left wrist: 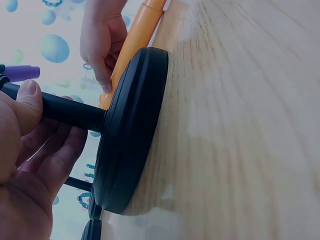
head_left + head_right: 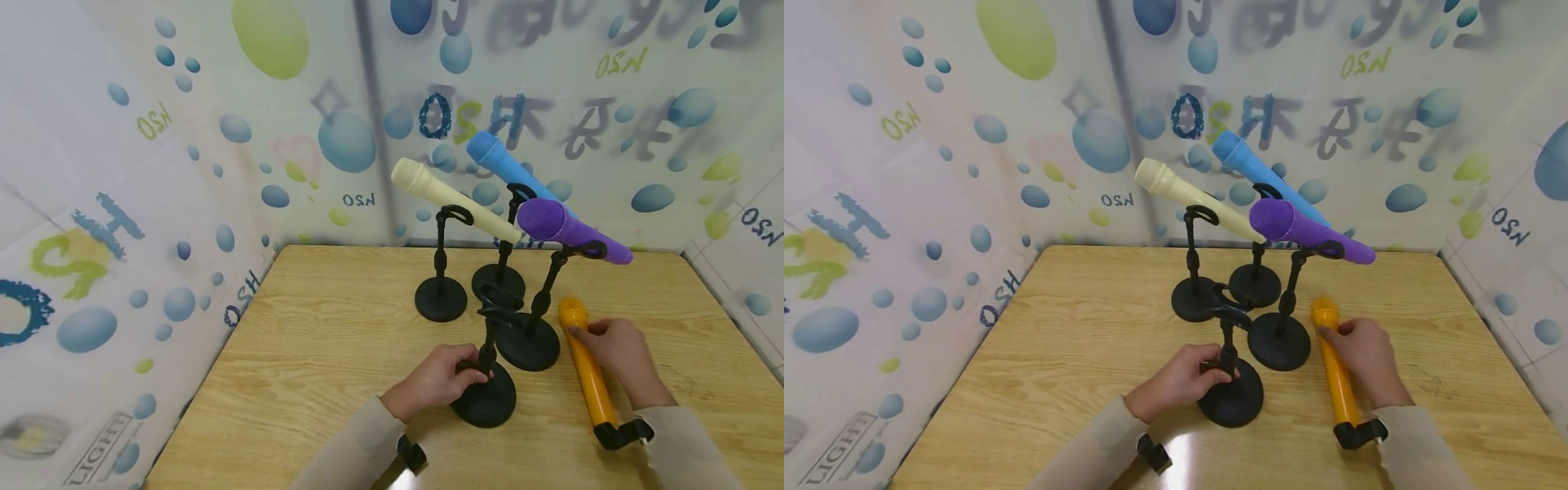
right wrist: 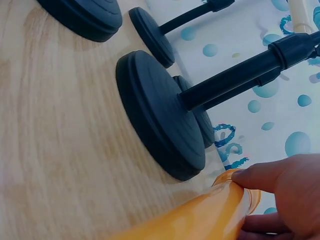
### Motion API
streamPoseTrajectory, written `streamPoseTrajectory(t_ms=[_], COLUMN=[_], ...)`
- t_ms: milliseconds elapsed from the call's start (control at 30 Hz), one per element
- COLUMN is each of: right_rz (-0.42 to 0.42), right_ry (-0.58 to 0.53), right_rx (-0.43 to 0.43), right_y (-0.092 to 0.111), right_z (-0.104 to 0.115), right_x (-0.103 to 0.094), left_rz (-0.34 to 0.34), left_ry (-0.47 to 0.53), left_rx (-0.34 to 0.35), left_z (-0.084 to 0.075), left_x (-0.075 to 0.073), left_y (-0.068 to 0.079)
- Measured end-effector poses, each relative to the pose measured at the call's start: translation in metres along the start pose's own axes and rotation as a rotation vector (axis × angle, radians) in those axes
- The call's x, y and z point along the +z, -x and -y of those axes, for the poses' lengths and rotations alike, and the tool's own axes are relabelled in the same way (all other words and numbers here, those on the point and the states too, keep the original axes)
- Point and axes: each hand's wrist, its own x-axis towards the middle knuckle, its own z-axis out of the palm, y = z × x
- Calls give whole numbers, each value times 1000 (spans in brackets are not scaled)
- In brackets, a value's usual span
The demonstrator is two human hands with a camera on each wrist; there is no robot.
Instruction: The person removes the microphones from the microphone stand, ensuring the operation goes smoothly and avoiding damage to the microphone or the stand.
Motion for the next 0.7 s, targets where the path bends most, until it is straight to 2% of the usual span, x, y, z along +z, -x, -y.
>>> streamPoseTrajectory(t_ms=[233, 467, 600, 700], right_rz=[2, -51, -125, -229], right_ry=[-4, 13, 15, 8], right_rx=[15, -10, -48, -107], right_y=[1, 7, 13, 20], right_z=[-3, -6, -7, -4], right_x=[3, 2, 2, 5], left_rz=[3, 0, 0, -1], left_ry=[-8, -10, 5, 15], left_rx=[-8, -14, -15, -14], left_z=[-1, -1, 0, 0], left_x=[0, 0, 0, 0], left_y=[0, 0, 0, 0])
